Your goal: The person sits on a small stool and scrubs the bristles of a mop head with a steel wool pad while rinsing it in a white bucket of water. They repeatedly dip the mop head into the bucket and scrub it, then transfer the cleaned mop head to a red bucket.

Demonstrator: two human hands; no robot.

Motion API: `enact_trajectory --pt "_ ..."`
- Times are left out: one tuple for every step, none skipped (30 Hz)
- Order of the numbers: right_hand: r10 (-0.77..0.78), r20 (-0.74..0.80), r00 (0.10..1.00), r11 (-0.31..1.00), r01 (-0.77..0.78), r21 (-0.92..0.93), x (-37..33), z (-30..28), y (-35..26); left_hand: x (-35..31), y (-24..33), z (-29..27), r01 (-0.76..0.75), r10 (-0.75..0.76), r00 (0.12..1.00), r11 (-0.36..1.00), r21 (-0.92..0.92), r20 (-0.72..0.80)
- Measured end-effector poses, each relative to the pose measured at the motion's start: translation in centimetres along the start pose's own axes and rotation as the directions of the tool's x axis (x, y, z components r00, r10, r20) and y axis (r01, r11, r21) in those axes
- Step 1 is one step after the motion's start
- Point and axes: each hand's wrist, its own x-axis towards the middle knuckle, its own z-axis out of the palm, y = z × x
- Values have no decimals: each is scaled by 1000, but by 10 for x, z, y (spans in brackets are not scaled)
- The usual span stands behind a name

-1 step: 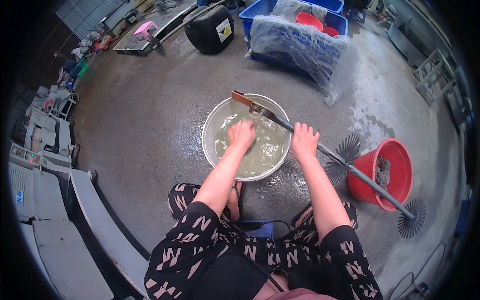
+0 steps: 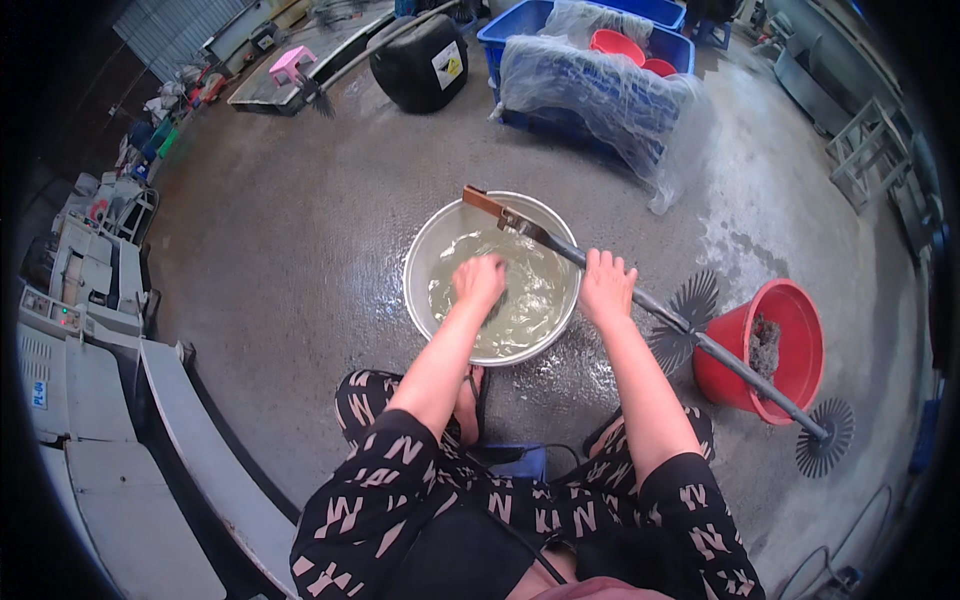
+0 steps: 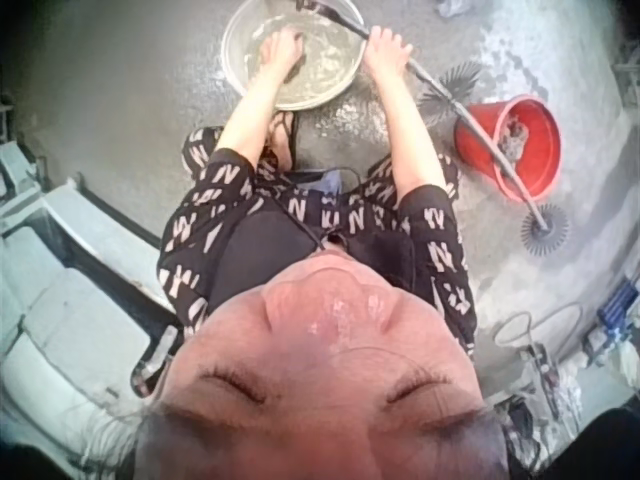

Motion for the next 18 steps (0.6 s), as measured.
enact_trajectory --pt "-10 -19 1000 1000 10 10 5 -2 0 3 -10 11 90 -94 991 995 53 91" --pt "-18 -19 1000 1000 19 18 2 -2 -1 5 -15 18 104 -115 976 992 71 186" --pt "-27 -18 999 999 28 26 0 -1 -2 8 -19 25 117 -138 951 989 91 277" --pt "-24 7 1000 999 24 25 -5 0 -2 7 -25 36 131 -163 915 985 110 369" --pt "-31 13 999 999 30 27 -3 -2 -4 9 -37 51 45 -109 890 987 152 443" --pt "-42 17 999 999 41 35 1 -3 -8 10 -54 69 -41 -65 857 980 193 512" --pt "-49 0 999 998 49 37 3 -2 -9 13 -62 77 -135 -22 812 965 224 583" --pt "-35 -8 999 999 35 28 1 3 -2 14 -44 67 -72 -7 865 988 139 502" --pt "-18 -13 1000 1000 18 21 -1 8 5 7 -13 37 -18 -4 907 999 48 421" --pt "-14 -13 1000 1000 15 20 -1 8 6 0 12 7 39 -21 943 998 -45 333" --pt "-12 -9 1000 1000 12 19 -2 7 5 -6 31 -14 8 18 989 984 -176 149" --pt "-15 -4 1000 1000 15 21 -2 7 3 -9 44 -28 -40 28 999 955 -293 -45" --pt "-19 -4 1000 1000 19 22 -2 7 2 -6 53 -32 -70 22 989 943 -324 -149" --pt "-26 -6 1000 999 26 22 -1 5 1 -1 62 -34 -102 10 967 930 -352 -254" --pt "-31 -8 999 999 31 22 -1 5 0 0 67 -33 -138 -5 935 917 -375 -355" --pt "-30 15 999 999 30 26 -2 5 0 -2 66 -26 -94 -4 954 946 -310 -301" --pt "-27 29 999 999 26 26 -1 3 0 -3 63 -11 -62 -2 968 968 -243 -252" --pt "-24 43 999 999 23 27 0 2 0 -5 58 3 -32 -4 979 984 -173 -203"
